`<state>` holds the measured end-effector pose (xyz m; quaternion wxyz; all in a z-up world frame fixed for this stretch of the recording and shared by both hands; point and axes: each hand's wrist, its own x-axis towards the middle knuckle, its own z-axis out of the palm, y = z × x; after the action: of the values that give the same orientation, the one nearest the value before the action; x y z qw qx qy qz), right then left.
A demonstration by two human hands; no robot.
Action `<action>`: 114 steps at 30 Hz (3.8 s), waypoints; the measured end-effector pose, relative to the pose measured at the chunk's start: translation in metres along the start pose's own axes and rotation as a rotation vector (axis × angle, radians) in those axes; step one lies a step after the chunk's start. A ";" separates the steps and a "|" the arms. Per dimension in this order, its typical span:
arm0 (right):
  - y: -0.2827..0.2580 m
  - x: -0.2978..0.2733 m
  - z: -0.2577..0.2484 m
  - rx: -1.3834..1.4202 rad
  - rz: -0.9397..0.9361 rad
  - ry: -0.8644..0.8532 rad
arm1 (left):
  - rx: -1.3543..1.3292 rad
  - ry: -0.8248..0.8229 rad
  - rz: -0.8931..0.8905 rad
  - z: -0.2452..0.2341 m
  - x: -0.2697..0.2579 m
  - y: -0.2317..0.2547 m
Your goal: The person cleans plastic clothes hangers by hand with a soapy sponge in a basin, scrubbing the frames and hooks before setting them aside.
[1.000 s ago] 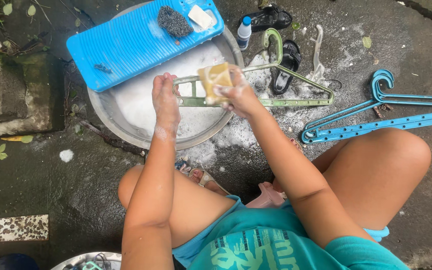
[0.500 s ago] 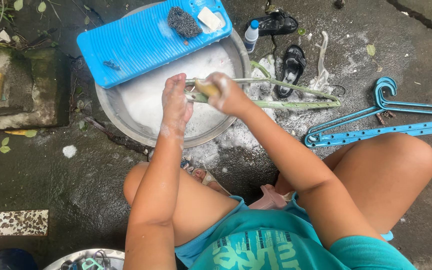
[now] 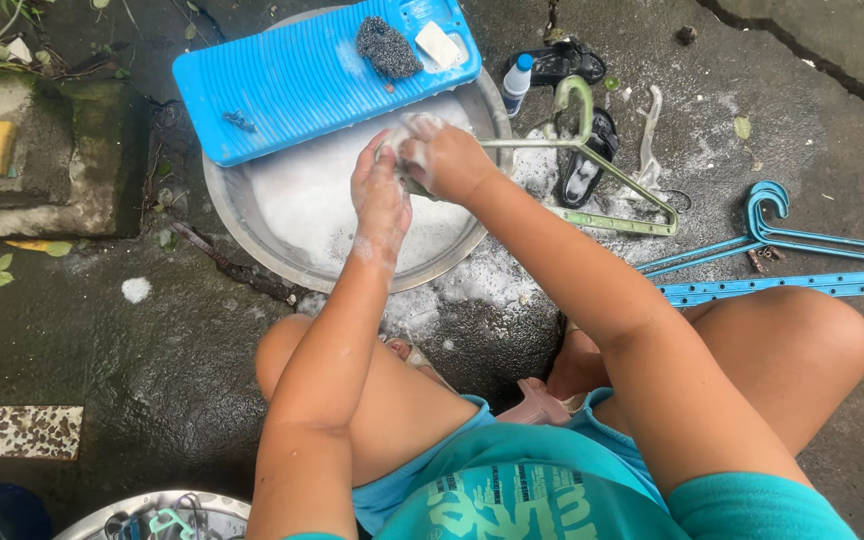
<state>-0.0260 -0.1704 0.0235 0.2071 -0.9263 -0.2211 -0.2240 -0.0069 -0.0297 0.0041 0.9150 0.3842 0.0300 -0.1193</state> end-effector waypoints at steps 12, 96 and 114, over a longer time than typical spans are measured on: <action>0.001 -0.039 -0.025 1.724 1.038 0.496 | 0.050 -0.187 0.032 -0.001 -0.010 0.002; -0.016 -0.008 -0.036 0.205 0.214 0.257 | -0.052 -0.575 0.122 0.053 -0.042 0.056; 0.051 -0.135 -0.042 -0.182 0.707 -0.315 | -0.160 -0.413 0.097 0.028 -0.023 0.052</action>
<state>-0.1224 -0.2752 -0.0255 0.1521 -0.9829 0.1029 -0.0130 -0.0178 -0.0099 0.0636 0.9339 0.2789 -0.1673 -0.1485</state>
